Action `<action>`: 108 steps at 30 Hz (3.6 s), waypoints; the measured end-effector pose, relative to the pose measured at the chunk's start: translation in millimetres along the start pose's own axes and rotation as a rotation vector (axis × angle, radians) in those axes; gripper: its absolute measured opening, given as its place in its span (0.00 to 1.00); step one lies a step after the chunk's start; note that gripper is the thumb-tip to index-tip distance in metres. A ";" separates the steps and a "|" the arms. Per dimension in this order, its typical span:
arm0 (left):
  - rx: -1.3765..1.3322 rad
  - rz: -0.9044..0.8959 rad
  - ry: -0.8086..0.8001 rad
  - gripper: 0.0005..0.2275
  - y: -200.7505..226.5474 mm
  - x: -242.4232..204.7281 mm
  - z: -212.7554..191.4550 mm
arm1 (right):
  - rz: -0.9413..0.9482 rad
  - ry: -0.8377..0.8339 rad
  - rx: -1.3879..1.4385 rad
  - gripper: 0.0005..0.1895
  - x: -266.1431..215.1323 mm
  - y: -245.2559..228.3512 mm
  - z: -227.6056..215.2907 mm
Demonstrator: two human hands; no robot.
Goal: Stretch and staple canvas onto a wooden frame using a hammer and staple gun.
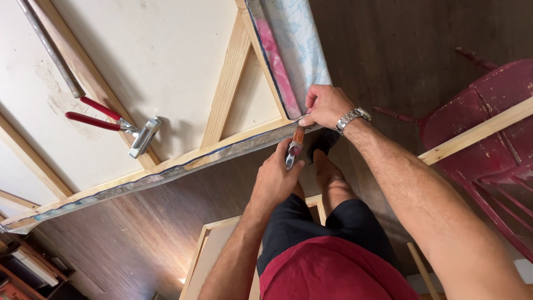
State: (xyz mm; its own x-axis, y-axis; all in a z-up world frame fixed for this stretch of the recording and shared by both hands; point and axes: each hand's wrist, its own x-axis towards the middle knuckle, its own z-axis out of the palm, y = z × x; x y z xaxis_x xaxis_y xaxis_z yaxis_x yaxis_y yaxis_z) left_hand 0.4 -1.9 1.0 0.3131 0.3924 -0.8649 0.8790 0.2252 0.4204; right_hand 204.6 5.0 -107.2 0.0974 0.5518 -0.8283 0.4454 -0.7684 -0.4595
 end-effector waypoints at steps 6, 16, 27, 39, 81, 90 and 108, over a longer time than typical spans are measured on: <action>0.078 -0.020 -0.002 0.27 2.0 3.4 3.7 | 0.001 -0.003 -0.006 0.21 4.5 3.3 2.0; 0.083 -0.061 -0.008 0.26 1.7 6.7 -0.4 | -0.014 -0.027 -0.012 0.20 8.3 4.9 1.9; 0.312 -0.043 0.017 0.20 -5.7 27.5 9.3 | 0.017 -0.062 -0.033 0.20 -1.7 -8.8 -6.7; 0.340 -0.046 0.103 0.20 -11.7 34.4 14.6 | 0.037 -0.069 -0.028 0.22 10.8 -0.8 -1.0; -1.648 0.643 -0.335 0.39 -30.5 -129.9 -127.0 | -0.338 0.187 0.967 0.26 -220.1 -81.8 92.1; -1.675 0.689 -0.201 0.24 -45.1 -122.2 -148.8 | -0.362 0.460 0.512 0.24 -274.8 -175.7 66.6; -1.716 0.754 -0.010 0.17 -35.0 -175.7 -138.7 | -0.547 0.430 0.271 0.22 -288.4 -179.3 41.2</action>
State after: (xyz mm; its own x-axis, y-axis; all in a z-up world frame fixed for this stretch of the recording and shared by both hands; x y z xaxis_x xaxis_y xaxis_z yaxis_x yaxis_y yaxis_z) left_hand -135.3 45.0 176.3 0.4204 0.8196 -0.3893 -0.6961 0.5665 0.4411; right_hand 60.0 -29.7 200.8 0.2888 0.9138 -0.2856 0.3003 -0.3697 -0.8793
